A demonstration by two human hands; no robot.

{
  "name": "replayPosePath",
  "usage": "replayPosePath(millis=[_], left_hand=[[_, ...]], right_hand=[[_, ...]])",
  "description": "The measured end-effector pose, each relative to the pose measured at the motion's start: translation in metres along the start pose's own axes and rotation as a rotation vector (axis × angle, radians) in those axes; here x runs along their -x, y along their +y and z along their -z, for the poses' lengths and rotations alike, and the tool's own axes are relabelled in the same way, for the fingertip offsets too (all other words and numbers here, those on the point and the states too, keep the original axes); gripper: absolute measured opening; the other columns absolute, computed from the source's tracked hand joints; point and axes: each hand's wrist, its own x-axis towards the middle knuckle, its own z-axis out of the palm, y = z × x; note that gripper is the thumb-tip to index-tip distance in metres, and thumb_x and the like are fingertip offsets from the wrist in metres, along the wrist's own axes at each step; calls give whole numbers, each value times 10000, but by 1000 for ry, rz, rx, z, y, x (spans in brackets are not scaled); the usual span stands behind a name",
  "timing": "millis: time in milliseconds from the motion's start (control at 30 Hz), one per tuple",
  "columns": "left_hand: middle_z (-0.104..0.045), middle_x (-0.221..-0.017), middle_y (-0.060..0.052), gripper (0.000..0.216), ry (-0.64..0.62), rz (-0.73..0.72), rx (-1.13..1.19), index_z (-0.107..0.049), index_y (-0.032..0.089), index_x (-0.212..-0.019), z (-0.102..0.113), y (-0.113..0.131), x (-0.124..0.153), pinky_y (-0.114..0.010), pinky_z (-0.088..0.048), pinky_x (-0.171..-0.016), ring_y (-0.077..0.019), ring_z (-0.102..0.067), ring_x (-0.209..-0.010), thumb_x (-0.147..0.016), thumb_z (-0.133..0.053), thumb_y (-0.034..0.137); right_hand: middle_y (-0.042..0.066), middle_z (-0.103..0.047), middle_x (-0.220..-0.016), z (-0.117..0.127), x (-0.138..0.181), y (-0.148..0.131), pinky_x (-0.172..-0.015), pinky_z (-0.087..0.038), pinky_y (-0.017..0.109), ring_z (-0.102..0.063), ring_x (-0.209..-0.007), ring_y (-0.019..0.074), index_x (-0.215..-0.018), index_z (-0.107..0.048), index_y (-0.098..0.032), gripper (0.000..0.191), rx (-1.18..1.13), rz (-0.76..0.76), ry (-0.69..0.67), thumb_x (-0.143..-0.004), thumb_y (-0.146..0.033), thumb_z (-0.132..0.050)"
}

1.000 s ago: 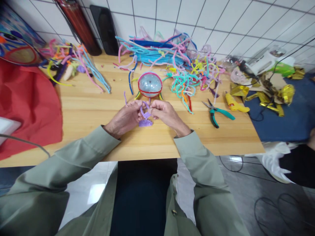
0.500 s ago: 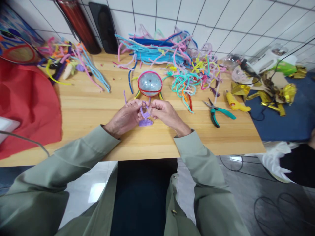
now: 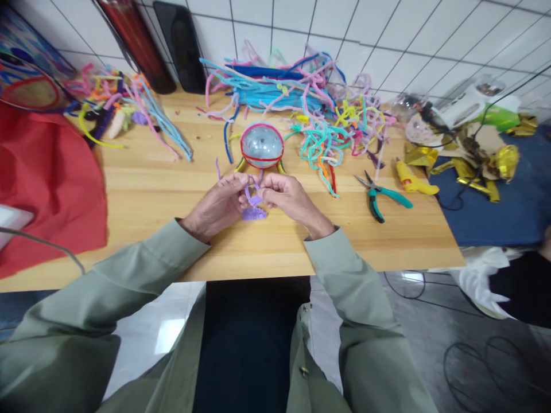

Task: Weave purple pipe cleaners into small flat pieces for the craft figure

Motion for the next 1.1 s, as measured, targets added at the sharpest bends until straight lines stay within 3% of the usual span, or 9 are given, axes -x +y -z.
replayPosePath(millis=[300,1100], left_hand=[[-553,-547,45,237,33,11,-18,-760,141,-786,-5,3,1,-134,-418,-491,-41,-453,-478,-880,-893,313],[-521,-535,57,247,46,-12,-41,-778,142,-824,0,-3,1,-156,-422,-511,-43,-442,-472,-862,-912,346]], right_hand=[[-46,-561,-669,0,1,-3,-612,-430,276,-488,-603,108,-750,-577,-221,201,18,20,-13,-836,-313,-734],[-45,-567,-658,0,1,-1,-609,-434,275,-497,-601,108,-749,-589,-219,182,18,-11,-12,-829,-308,-726]])
